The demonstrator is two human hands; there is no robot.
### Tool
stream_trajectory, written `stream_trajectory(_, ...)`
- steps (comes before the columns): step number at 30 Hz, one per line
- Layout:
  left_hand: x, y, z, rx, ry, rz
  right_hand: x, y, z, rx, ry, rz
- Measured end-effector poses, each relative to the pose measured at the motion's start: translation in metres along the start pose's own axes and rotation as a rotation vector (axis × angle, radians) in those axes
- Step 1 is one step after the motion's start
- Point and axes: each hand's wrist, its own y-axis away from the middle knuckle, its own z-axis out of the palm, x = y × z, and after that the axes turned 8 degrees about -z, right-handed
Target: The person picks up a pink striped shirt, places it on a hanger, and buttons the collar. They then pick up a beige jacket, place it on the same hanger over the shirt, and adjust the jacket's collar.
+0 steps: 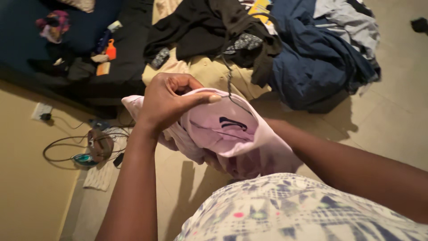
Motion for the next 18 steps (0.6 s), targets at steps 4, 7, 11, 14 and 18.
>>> stream_trajectory(4, 0.009, 0.011, -0.007, -0.067, 0.085, 0.018, -0.009, -0.010, 0.023, -0.015, 0.016, -0.056)
stream_trajectory(7, 0.011, 0.017, -0.008, -0.079, 0.135, 0.043, -0.008, -0.015, 0.027, -0.017, 0.015, -0.084)
stream_trajectory(11, 0.004, 0.020, -0.013, -0.096, 0.207, -0.031, -0.003, -0.023, 0.027, 0.009, -0.008, -0.129)
stream_trajectory(14, -0.009, 0.029, -0.025, -0.018, 0.106, -0.020, 0.011, -0.014, 0.004, 0.067, -0.050, -0.147)
stream_trajectory(18, -0.026, 0.036, -0.028, -0.068, 0.203, -0.141, 0.019, 0.014, -0.055, 0.128, -0.030, -0.067)
